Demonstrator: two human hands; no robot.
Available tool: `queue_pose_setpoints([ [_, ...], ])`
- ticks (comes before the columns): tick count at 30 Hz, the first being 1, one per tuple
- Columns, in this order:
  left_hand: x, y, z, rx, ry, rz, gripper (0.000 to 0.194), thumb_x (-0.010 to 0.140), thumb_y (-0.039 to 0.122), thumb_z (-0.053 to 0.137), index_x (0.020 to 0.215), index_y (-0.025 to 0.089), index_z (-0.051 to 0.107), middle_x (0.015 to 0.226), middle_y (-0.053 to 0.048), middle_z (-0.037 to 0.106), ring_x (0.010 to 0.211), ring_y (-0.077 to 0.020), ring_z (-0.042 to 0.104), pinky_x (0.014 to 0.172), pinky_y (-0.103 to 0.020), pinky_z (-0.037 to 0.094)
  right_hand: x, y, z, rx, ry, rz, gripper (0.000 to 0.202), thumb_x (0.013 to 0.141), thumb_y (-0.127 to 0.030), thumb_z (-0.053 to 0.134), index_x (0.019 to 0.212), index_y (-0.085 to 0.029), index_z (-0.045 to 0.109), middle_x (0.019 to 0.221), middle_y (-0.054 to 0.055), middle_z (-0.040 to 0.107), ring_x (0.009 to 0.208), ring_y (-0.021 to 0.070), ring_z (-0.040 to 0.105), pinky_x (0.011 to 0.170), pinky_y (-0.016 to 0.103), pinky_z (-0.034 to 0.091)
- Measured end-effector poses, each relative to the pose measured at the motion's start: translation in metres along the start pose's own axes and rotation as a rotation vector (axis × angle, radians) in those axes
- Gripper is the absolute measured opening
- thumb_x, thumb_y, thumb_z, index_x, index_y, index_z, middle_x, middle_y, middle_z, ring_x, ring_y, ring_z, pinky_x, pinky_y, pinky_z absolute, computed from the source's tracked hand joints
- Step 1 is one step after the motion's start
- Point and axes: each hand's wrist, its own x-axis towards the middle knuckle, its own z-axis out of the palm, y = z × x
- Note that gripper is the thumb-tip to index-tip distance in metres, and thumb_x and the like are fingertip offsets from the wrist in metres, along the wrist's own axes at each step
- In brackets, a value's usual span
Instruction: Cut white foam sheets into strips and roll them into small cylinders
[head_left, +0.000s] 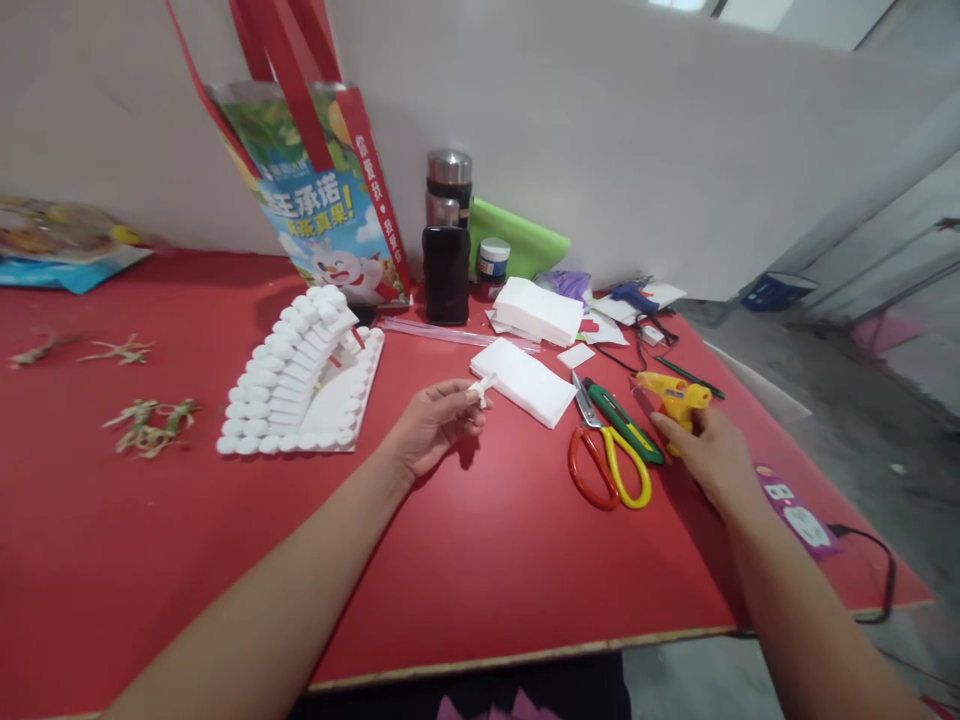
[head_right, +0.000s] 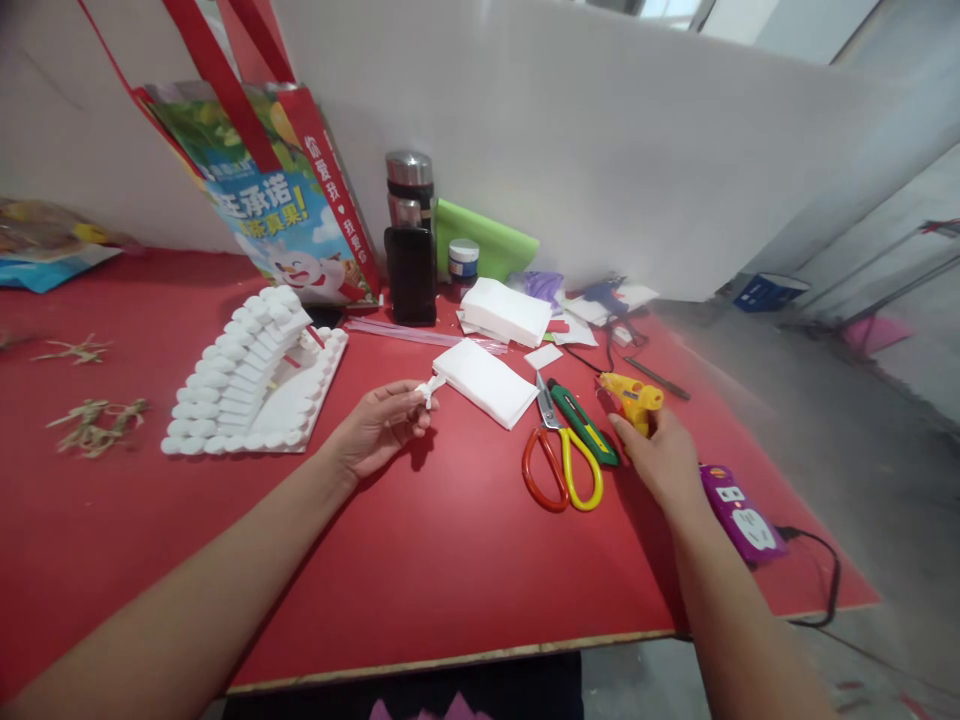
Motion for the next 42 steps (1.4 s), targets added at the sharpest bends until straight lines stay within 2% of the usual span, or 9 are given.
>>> queue_pose_setpoints([
  [2,0.000,0.000,-0.001,-0.005,-0.003,-0.008,0.030,0.067,0.029,0.093,0.083,0.010,0.075,0.080,-0.006,0.074,0.056,-0.0084,0.063,0.053,-0.019,0.054,-0.024,-0.015,-0.018,-0.132,-0.027,-0.023,0.057,0.077,-0.059,0.065,0.114,-0.015,0.070,0.110,0.022,0.075,0.089,0.0391,0.072,0.076,0.051,0.053],
  [4,0.000,0.000,-0.001,-0.001,0.003,-0.004,0.030,0.068,0.030,0.093,0.083,0.010,0.075,0.078,-0.005,0.073,0.055,-0.0078,0.063,0.053,-0.019,0.054,-0.055,-0.041,-0.039,-0.275,0.143,-0.161,0.055,0.087,-0.058,0.056,0.121,-0.016,0.070,0.120,0.026,0.073,0.103,0.0450,0.069,0.088,0.058,0.051],
  [7,0.000,-0.002,0.002,0.038,0.027,0.018,0.032,0.068,0.032,0.093,0.083,0.011,0.075,0.070,-0.004,0.071,0.053,-0.0087,0.062,0.054,-0.021,0.056,-0.089,-0.094,-0.058,-0.124,0.325,-0.308,0.038,0.100,-0.049,0.052,0.115,-0.023,0.074,0.108,0.017,0.077,0.097,0.0378,0.072,0.085,0.051,0.052],
  [10,-0.002,-0.004,0.006,0.109,0.054,0.036,0.034,0.068,0.034,0.093,0.087,0.012,0.074,0.068,-0.004,0.071,0.052,-0.0124,0.064,0.051,-0.024,0.057,-0.086,-0.147,-0.041,0.231,0.045,-0.472,0.023,0.098,-0.042,0.062,0.105,-0.027,0.077,0.108,0.009,0.077,0.094,0.0285,0.071,0.083,0.041,0.053],
  [14,-0.005,-0.006,0.009,0.195,0.060,0.056,0.037,0.072,0.037,0.091,0.096,0.015,0.073,0.068,-0.005,0.072,0.052,-0.0169,0.065,0.044,-0.028,0.057,-0.047,-0.181,0.017,0.438,-0.283,-0.392,0.034,0.088,-0.045,0.070,0.109,-0.020,0.079,0.097,0.007,0.072,0.074,0.0178,0.060,0.071,0.034,0.048],
  [18,-0.005,-0.007,0.009,0.263,0.049,0.088,0.038,0.074,0.040,0.090,0.098,0.015,0.074,0.068,-0.005,0.072,0.055,-0.0188,0.067,0.045,-0.032,0.059,-0.035,-0.178,0.062,0.739,-0.527,-0.236,0.037,0.085,-0.047,0.072,0.107,-0.018,0.077,0.080,0.001,0.065,0.065,0.0131,0.050,0.061,0.028,0.039],
  [22,-0.005,-0.009,0.009,0.289,0.006,0.103,0.038,0.075,0.041,0.089,0.099,0.016,0.075,0.072,-0.006,0.073,0.058,-0.0185,0.069,0.049,-0.031,0.060,-0.043,-0.164,0.065,0.892,-0.677,-0.202,0.037,0.087,-0.043,0.071,0.114,-0.019,0.077,0.069,-0.004,0.057,0.057,0.0103,0.039,0.057,0.028,0.031],
  [35,-0.004,-0.010,0.005,0.335,-0.059,0.036,0.032,0.079,0.039,0.087,0.100,0.016,0.078,0.075,-0.007,0.074,0.060,-0.0165,0.069,0.058,-0.031,0.063,-0.036,-0.160,0.054,0.744,-0.652,-0.379,0.020,0.089,-0.032,0.069,0.100,-0.025,0.084,0.093,0.003,0.071,0.081,0.0163,0.058,0.075,0.031,0.043],
  [42,-0.004,-0.009,0.009,0.267,-0.031,0.030,0.032,0.077,0.036,0.089,0.099,0.016,0.078,0.073,-0.005,0.074,0.057,-0.0154,0.067,0.053,-0.029,0.061,-0.038,-0.159,0.063,0.907,-0.734,-0.356,0.024,0.091,-0.038,0.066,0.099,-0.024,0.084,0.084,0.001,0.063,0.064,0.0117,0.046,0.060,0.029,0.037],
])
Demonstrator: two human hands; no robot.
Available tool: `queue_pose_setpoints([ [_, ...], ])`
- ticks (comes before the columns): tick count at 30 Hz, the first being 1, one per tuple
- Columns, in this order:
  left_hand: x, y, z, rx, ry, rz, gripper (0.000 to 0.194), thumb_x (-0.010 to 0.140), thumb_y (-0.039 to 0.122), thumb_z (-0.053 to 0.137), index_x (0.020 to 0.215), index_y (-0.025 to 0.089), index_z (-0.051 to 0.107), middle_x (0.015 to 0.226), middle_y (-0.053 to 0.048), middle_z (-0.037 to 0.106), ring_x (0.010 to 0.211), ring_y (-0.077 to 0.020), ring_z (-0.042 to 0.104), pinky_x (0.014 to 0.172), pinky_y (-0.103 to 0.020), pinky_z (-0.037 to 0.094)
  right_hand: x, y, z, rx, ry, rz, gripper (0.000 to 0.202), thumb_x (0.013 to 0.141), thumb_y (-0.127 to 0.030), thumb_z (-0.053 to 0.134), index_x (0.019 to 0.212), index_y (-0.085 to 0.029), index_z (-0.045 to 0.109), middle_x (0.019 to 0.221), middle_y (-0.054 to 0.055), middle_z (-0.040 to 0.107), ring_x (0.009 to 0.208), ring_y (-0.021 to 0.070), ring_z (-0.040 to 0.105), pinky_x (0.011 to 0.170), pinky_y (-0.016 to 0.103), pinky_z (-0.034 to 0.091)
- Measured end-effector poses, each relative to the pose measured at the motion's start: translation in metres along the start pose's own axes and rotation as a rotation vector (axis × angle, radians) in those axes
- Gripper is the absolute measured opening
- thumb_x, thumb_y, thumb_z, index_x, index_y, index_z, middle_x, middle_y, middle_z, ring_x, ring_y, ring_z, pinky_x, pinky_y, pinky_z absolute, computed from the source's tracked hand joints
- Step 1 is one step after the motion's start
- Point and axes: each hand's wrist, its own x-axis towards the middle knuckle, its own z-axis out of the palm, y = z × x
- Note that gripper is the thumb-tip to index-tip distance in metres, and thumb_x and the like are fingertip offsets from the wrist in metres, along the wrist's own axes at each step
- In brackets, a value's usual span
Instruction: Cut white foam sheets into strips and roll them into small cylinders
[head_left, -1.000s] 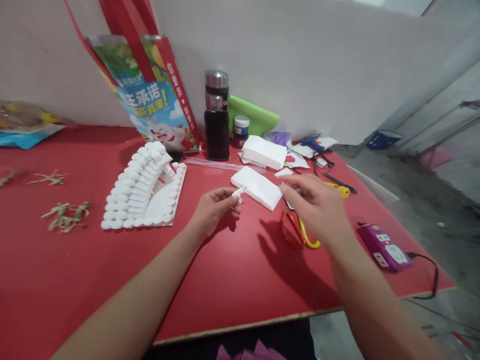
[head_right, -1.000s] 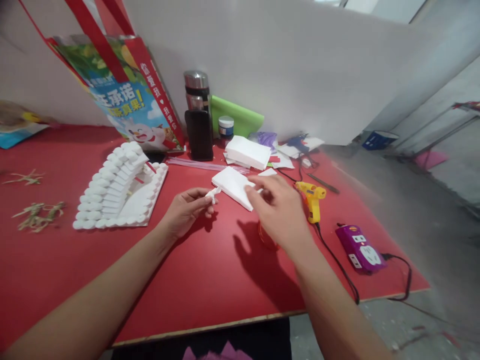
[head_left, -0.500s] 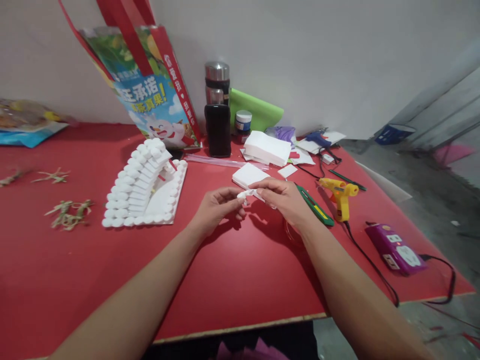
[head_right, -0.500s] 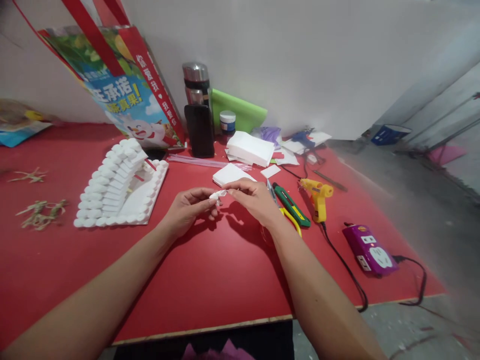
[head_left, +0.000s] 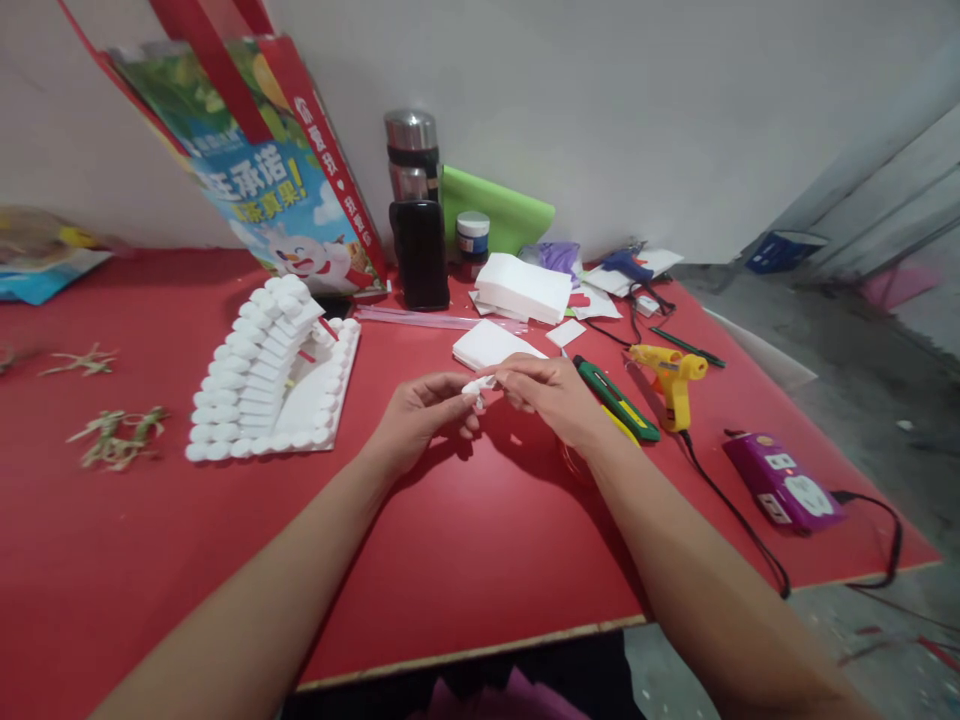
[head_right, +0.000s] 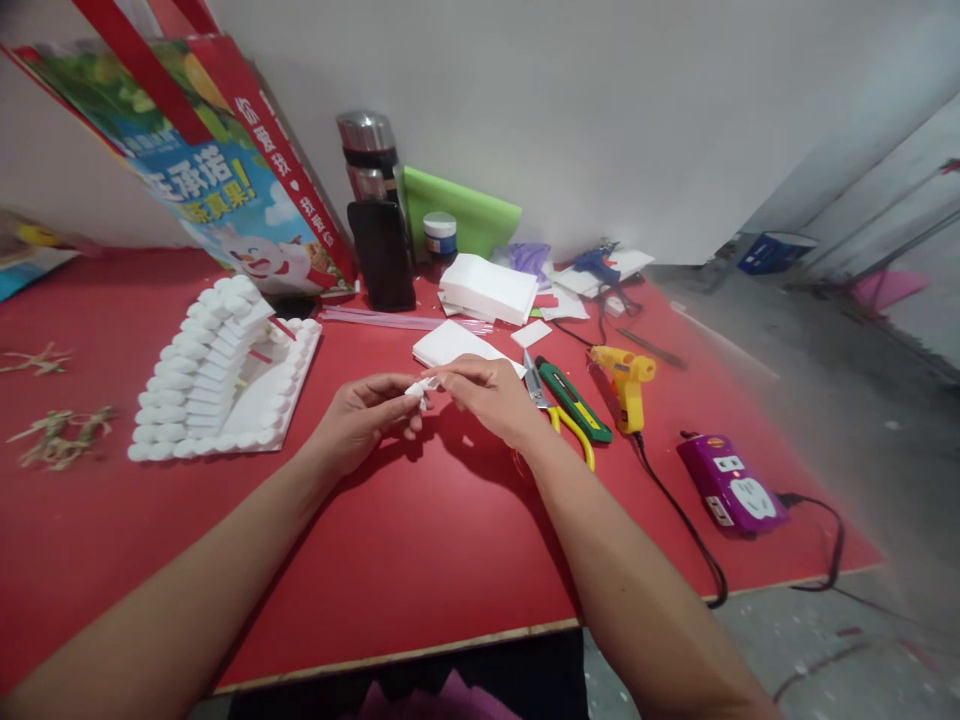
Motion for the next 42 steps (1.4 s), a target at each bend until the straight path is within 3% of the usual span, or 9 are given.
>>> queue_pose_setpoints([
  [4,0.000,0.004,0.001,-0.118,-0.021,-0.012,0.033,0.077,0.035,0.089,0.100,0.015,0.077,0.067,-0.003,0.070,0.053,-0.0150,0.063,0.045,-0.026,0.056,0.002,0.007,0.012,0.392,-0.025,0.104,0.028,0.087,-0.043,0.070,0.096,-0.020,0.083,0.082,0.002,0.063,0.058,0.0095,0.042,0.052,0.027,0.031],
  [7,0.001,0.005,0.001,-0.180,-0.032,-0.033,0.030,0.077,0.035,0.089,0.094,0.014,0.076,0.066,-0.002,0.068,0.052,-0.0124,0.060,0.044,-0.023,0.053,0.002,0.009,0.020,0.509,-0.041,0.147,0.025,0.083,-0.038,0.075,0.098,-0.019,0.083,0.080,0.002,0.063,0.056,0.0084,0.041,0.050,0.026,0.030],
  [12,0.005,0.001,0.000,-0.255,0.011,-0.019,0.027,0.075,0.031,0.091,0.086,0.011,0.077,0.065,-0.002,0.066,0.055,-0.0079,0.060,0.053,-0.016,0.052,0.000,0.008,0.026,0.519,-0.002,0.184,0.028,0.078,-0.027,0.076,0.104,-0.021,0.083,0.079,0.001,0.063,0.055,0.0072,0.035,0.048,0.026,0.027],
  [18,0.006,-0.002,0.000,-0.330,0.040,0.007,0.025,0.072,0.024,0.093,0.087,0.010,0.080,0.067,-0.002,0.068,0.057,-0.0065,0.061,0.058,-0.015,0.054,-0.002,0.006,0.029,0.586,-0.040,0.270,0.026,0.078,-0.024,0.076,0.103,-0.019,0.080,0.064,-0.006,0.044,0.052,0.0057,0.025,0.046,0.023,0.017],
  [24,0.008,-0.003,-0.001,-0.349,0.073,0.012,0.029,0.069,0.023,0.095,0.090,0.008,0.081,0.071,-0.003,0.071,0.057,-0.0056,0.063,0.058,-0.013,0.055,-0.005,0.002,0.033,0.613,-0.085,0.323,0.021,0.080,-0.023,0.071,0.101,-0.018,0.074,0.060,-0.009,0.042,0.047,0.0042,0.020,0.046,0.021,0.012],
  [34,0.008,-0.002,0.000,-0.336,0.125,-0.009,0.036,0.062,0.027,0.099,0.085,0.007,0.079,0.069,-0.002,0.072,0.054,-0.0048,0.062,0.056,-0.013,0.055,-0.006,0.003,0.036,0.527,-0.051,0.321,0.055,0.080,-0.025,0.069,0.134,-0.014,0.068,0.056,-0.010,0.045,0.044,0.0041,0.022,0.044,0.021,0.013],
  [42,0.008,-0.006,-0.004,-0.257,0.103,-0.040,0.037,0.064,0.035,0.098,0.081,0.009,0.077,0.060,-0.002,0.070,0.048,-0.0094,0.064,0.045,-0.015,0.051,-0.006,0.005,0.036,0.368,-0.045,0.236,0.065,0.077,-0.025,0.064,0.140,-0.011,0.067,0.052,-0.012,0.039,0.043,0.0049,0.025,0.042,0.021,0.018],
])
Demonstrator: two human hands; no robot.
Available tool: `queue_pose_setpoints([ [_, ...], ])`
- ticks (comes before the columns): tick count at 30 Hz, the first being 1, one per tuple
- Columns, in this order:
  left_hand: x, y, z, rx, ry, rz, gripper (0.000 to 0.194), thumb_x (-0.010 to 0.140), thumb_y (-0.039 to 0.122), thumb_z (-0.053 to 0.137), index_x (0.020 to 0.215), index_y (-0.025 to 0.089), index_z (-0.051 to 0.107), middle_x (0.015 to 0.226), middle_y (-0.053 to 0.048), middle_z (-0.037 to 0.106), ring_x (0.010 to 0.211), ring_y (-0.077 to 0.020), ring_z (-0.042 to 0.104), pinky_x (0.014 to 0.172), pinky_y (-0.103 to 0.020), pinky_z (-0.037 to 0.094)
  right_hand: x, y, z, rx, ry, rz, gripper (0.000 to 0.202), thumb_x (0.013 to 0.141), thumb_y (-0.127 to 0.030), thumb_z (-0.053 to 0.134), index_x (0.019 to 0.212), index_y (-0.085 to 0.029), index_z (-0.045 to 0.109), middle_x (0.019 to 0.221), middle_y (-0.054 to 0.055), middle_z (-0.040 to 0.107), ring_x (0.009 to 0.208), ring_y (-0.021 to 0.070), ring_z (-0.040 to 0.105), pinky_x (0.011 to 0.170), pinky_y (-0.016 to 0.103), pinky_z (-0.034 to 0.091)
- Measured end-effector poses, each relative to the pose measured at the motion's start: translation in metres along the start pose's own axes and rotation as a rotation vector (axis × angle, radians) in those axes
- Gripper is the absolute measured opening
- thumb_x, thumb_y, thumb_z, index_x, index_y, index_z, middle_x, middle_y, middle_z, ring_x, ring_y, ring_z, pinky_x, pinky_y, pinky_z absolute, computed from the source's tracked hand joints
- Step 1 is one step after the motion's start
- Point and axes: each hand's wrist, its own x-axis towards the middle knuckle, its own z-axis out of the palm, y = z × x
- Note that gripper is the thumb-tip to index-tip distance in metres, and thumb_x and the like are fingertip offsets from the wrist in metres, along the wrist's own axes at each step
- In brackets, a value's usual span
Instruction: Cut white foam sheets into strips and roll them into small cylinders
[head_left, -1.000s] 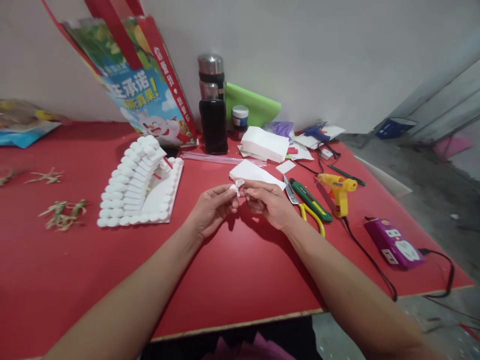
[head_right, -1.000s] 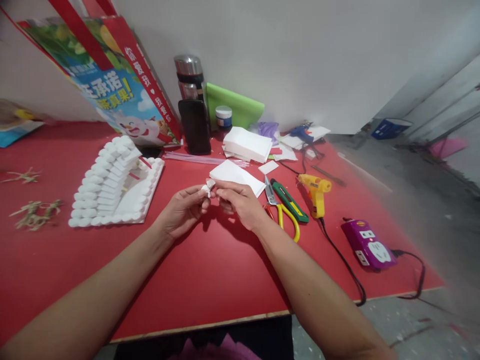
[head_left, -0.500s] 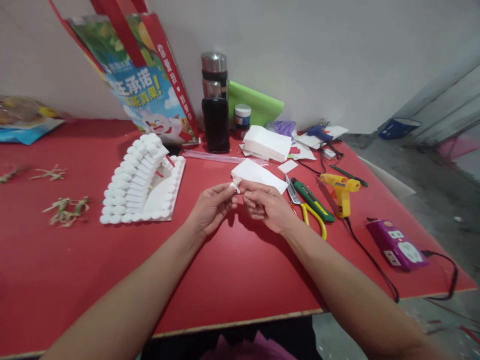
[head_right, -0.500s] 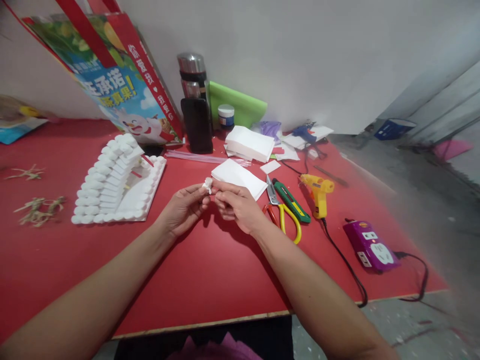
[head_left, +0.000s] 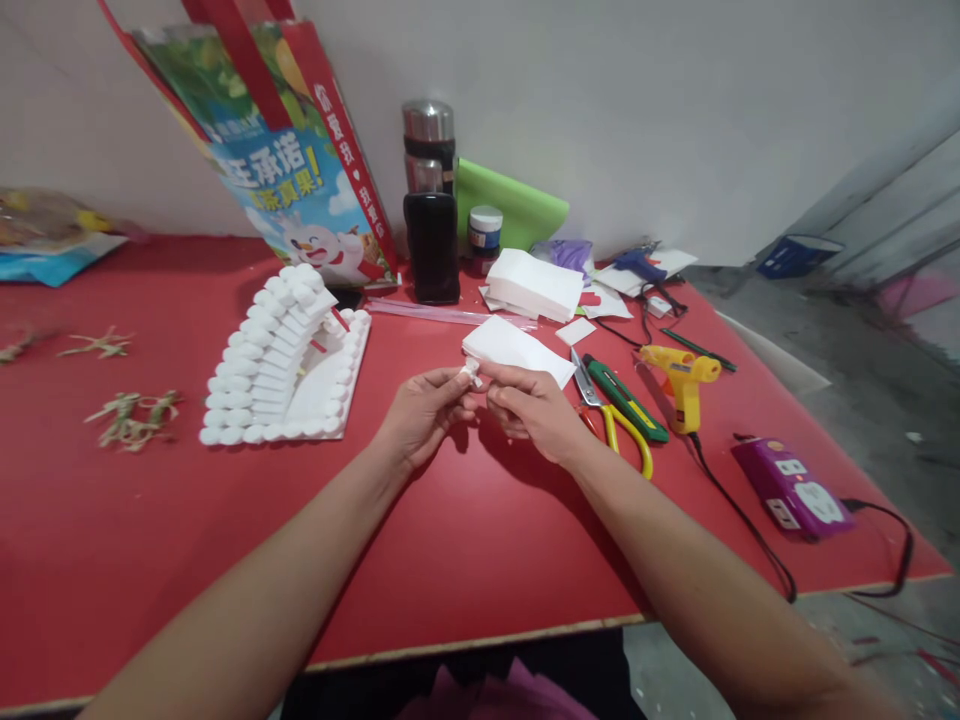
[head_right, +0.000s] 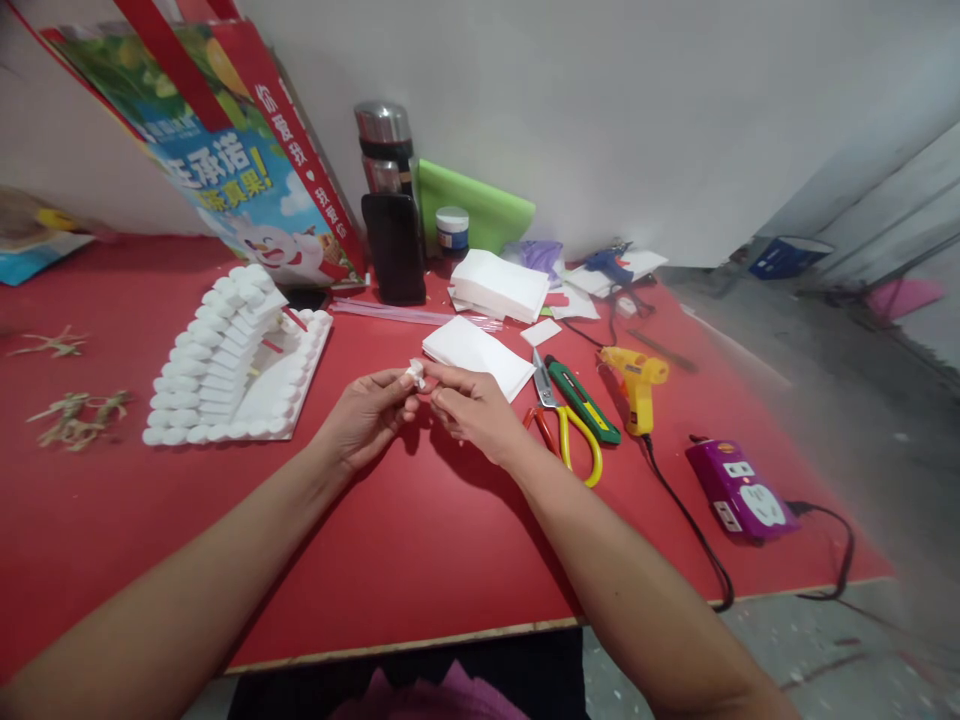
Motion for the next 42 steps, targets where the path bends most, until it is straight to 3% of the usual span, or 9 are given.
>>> queue_pose_setpoints([
  [8,-0.001,0.000,0.000,0.065,-0.007,-0.008,0.031,0.073,0.034,0.092,0.081,0.009,0.076,0.060,-0.003,0.068,0.046,-0.0100,0.061,0.041,-0.017,0.050,0.001,0.004,-0.004,-0.201,0.020,-0.101,0.062,0.078,-0.025,0.058,0.138,-0.012,0.070,0.054,-0.010,0.041,0.047,0.0072,0.031,0.044,0.023,0.024],
  [13,-0.001,0.000,0.002,0.084,0.012,-0.006,0.032,0.071,0.034,0.093,0.079,0.009,0.075,0.062,-0.003,0.069,0.045,-0.0091,0.059,0.041,-0.019,0.051,0.002,0.006,-0.008,-0.390,0.020,-0.189,0.059,0.082,-0.025,0.056,0.138,-0.013,0.071,0.060,-0.006,0.049,0.053,0.0092,0.038,0.050,0.025,0.034],
  [19,-0.001,0.001,0.003,0.079,0.035,-0.011,0.032,0.070,0.035,0.093,0.075,0.010,0.074,0.062,-0.003,0.070,0.043,-0.0082,0.057,0.044,-0.021,0.054,0.004,0.010,-0.012,-0.579,0.027,-0.302,0.054,0.087,-0.025,0.054,0.139,-0.018,0.071,0.087,0.002,0.074,0.072,0.0147,0.059,0.069,0.030,0.051],
  [27,-0.001,0.001,0.005,0.060,0.016,0.020,0.038,0.063,0.036,0.098,0.073,0.009,0.074,0.066,-0.004,0.072,0.047,-0.0066,0.059,0.046,-0.017,0.052,0.000,0.011,-0.011,-0.770,0.050,-0.396,0.054,0.089,-0.018,0.053,0.141,-0.018,0.069,0.114,0.006,0.080,0.086,0.0184,0.070,0.083,0.033,0.057],
  [32,-0.001,0.000,0.004,0.067,0.026,0.020,0.040,0.061,0.039,0.098,0.075,0.009,0.074,0.068,-0.004,0.072,0.047,-0.0069,0.059,0.046,-0.017,0.050,-0.003,0.007,-0.011,-0.935,0.056,-0.462,0.054,0.090,-0.017,0.053,0.142,-0.020,0.068,0.107,0.006,0.081,0.087,0.0196,0.072,0.086,0.034,0.056],
  [36,-0.002,0.000,0.005,0.082,0.032,0.012,0.042,0.060,0.041,0.098,0.073,0.011,0.073,0.066,-0.003,0.071,0.047,-0.0074,0.058,0.046,-0.019,0.050,-0.005,0.005,-0.011,-1.060,0.065,-0.525,0.053,0.090,-0.017,0.052,0.141,-0.017,0.068,0.097,0.007,0.081,0.079,0.0191,0.071,0.077,0.031,0.054],
  [42,-0.002,0.000,0.005,0.087,0.028,0.014,0.043,0.060,0.043,0.098,0.072,0.011,0.072,0.064,-0.003,0.071,0.045,-0.0077,0.058,0.045,-0.019,0.049,-0.004,0.006,-0.012,-1.167,0.079,-0.630,0.050,0.091,-0.017,0.050,0.138,-0.015,0.069,0.098,0.009,0.081,0.079,0.0200,0.071,0.077,0.031,0.053],
])
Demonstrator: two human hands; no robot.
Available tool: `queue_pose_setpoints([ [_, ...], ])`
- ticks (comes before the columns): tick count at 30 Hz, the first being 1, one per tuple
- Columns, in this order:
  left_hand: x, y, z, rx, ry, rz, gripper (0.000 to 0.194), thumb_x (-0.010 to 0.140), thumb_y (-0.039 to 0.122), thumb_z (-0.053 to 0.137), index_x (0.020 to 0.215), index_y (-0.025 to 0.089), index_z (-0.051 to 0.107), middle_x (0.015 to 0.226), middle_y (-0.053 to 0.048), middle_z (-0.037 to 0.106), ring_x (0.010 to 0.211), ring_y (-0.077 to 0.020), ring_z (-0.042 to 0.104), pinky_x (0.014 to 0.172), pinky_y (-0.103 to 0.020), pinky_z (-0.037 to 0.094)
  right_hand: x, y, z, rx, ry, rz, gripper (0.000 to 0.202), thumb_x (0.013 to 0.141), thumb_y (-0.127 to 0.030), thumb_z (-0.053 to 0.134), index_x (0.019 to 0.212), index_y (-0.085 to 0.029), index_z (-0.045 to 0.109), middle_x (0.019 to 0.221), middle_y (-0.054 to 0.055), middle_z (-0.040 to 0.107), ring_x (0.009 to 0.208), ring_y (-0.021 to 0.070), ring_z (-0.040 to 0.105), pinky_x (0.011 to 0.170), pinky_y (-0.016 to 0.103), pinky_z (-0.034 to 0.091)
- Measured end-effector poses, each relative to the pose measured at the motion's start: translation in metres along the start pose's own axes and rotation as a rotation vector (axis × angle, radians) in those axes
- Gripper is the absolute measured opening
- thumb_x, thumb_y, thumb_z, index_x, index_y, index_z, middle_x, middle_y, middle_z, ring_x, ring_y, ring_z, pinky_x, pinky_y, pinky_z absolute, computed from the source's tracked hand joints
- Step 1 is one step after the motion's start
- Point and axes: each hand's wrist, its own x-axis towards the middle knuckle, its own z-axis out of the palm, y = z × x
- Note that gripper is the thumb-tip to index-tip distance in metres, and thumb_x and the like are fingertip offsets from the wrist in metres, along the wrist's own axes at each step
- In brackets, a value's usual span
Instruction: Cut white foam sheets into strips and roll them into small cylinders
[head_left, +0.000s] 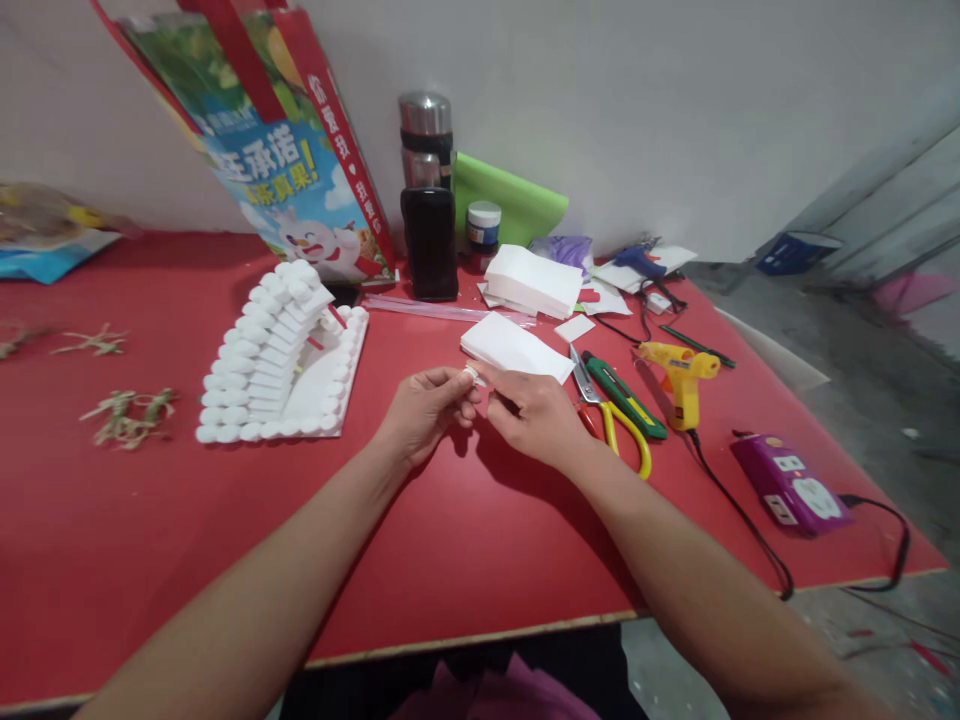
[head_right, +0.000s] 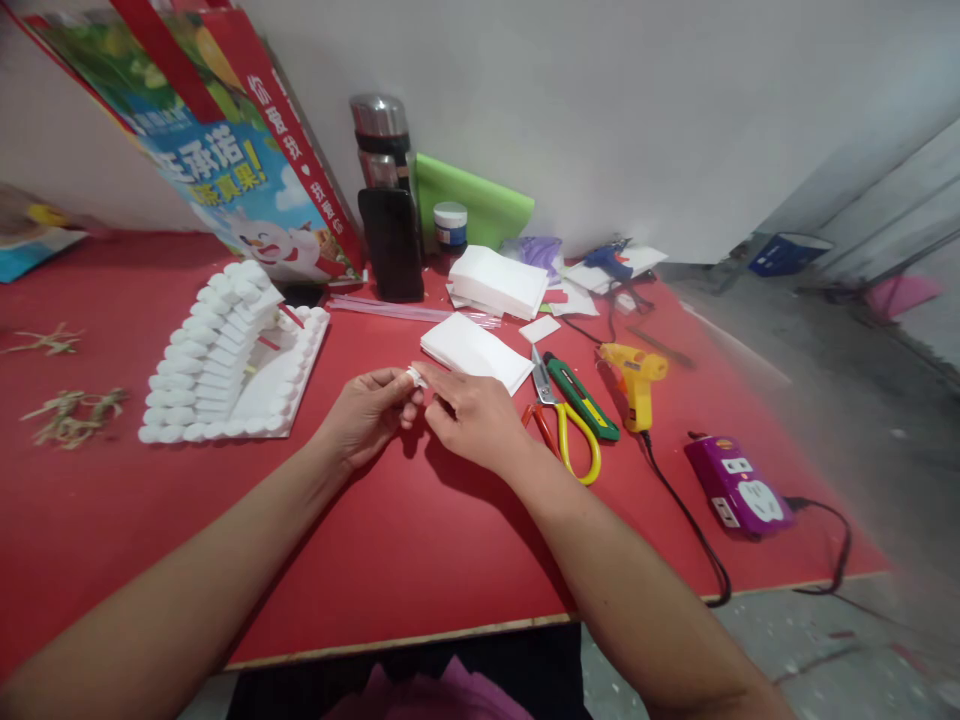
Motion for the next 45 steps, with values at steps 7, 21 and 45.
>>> queue_pose_setpoints([
  [7,-0.0008,0.0012,0.0004,0.001,-0.017,-0.011,0.045,0.058,0.044,0.099,0.071,0.012,0.071,0.063,-0.003,0.070,0.044,-0.0079,0.057,0.043,-0.019,0.049,-0.0012,0.0014,0.0000,-0.053,0.005,-0.044,0.046,0.095,-0.019,0.050,0.137,-0.017,0.067,0.095,0.008,0.079,0.081,0.0204,0.071,0.076,0.032,0.054],
  [21,-0.0014,0.0047,-0.0005,-0.022,-0.092,-0.037,0.044,0.060,0.043,0.099,0.070,0.011,0.071,0.060,-0.002,0.068,0.044,-0.0070,0.057,0.045,-0.017,0.048,-0.0013,-0.0043,0.0059,-0.075,0.098,-0.157,0.034,0.101,-0.020,0.051,0.131,-0.015,0.064,0.109,0.015,0.070,0.096,0.0241,0.069,0.082,0.038,0.059],
  [45,-0.0028,0.0050,-0.0049,0.024,-0.144,-0.113,0.038,0.069,0.044,0.094,0.073,0.014,0.071,0.056,-0.001,0.065,0.041,-0.0112,0.058,0.037,-0.020,0.048,0.0000,-0.0065,0.0002,-0.051,0.132,-0.184,0.022,0.102,-0.022,0.054,0.116,-0.015,0.069,0.103,0.015,0.073,0.093,0.0239,0.070,0.081,0.038,0.058],
])
